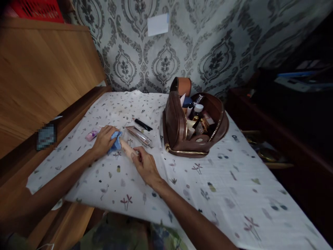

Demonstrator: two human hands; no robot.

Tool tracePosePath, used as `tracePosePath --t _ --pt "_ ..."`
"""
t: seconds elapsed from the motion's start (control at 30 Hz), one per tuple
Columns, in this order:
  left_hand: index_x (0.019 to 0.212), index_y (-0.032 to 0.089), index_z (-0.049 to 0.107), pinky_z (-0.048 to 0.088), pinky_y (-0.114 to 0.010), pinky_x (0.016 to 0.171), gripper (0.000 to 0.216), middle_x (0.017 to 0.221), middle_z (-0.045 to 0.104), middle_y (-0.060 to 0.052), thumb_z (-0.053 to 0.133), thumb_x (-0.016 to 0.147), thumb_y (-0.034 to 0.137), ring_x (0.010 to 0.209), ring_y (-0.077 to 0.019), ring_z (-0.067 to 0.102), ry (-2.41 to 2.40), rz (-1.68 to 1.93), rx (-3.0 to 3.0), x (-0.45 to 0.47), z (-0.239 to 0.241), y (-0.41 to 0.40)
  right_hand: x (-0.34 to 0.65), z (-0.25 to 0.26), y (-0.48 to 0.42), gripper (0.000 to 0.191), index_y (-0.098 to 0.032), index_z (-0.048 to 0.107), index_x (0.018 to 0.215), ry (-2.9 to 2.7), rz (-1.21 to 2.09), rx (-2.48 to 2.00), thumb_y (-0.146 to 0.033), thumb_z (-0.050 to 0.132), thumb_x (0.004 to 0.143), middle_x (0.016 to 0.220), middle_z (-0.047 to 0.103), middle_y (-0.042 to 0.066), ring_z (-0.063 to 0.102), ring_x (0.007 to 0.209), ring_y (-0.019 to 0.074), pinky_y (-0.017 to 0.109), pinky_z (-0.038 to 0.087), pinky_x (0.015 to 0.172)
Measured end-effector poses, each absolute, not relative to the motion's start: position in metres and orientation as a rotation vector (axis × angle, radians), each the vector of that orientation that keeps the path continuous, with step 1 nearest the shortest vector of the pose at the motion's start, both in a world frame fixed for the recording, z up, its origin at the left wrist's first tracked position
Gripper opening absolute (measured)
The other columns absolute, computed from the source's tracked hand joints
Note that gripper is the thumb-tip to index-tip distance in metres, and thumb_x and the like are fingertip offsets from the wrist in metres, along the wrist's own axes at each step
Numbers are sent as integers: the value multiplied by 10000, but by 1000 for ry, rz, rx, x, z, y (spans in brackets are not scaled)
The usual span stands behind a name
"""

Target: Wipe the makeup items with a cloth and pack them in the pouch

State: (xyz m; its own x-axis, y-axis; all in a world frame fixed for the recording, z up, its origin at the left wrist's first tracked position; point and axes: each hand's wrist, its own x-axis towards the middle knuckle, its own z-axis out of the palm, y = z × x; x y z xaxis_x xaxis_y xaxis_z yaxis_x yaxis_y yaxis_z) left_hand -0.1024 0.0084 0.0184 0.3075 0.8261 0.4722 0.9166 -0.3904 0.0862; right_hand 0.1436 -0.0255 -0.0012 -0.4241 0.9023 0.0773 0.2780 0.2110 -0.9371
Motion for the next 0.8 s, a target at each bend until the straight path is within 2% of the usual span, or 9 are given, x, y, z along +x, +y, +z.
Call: tracePosePath --t 0.17,0.33,0.43,0.6,0.7,0.8 --pt "1005 183 603 451 -422 886 190 999 624 -97 446 906 141 968 -282 518 -1713 -666 -2348 -106 14 21 145 -2 -15 365 -194 591 1097 -1606 1522 -1064 -476 492 887 596 561 -48 524 506 131 241 407 490" --pt "1064 181 592 455 -426 937 220 1050 614 -95 452 907 118 1021 -273 517 -1685 -728 -2436 -89 1 20 147 2 -12 315 -201 577 1038 -1327 1856 -1035 -479 522 899 659 666 -5 586 513 135 234 399 470" --pt "1107 174 575 463 -426 938 219 1060 607 -100 445 933 146 1030 -264 518 -1687 -818 -2483 -78 0 9 149 3 -13 348 -199 582 1011 -1287 1900 -1041 -521 579 879 680 676 -1 598 521 128 231 413 480" --pt "1140 169 566 458 -414 950 218 1085 606 -114 430 983 235 1064 -257 537 -1479 -938 -2682 -47 10 -23 150 3 -13 452 -189 598 1049 -1432 1869 -970 -514 722 759 664 645 -30 591 530 118 217 399 465" --pt "1153 143 576 463 -410 945 276 1099 617 -138 385 1008 280 1063 -260 547 -1321 -946 -2769 -32 14 -33 149 1 -13 438 -178 591 1001 -1480 1841 -963 -498 725 735 595 602 -47 577 512 121 213 379 447" --pt "1115 145 602 458 -427 952 288 1067 639 -132 386 1012 304 1015 -257 556 -1317 -880 -2739 -35 12 -26 149 1 -14 409 -173 588 944 -1429 1817 -972 -494 713 725 620 581 -50 570 504 111 211 355 429"
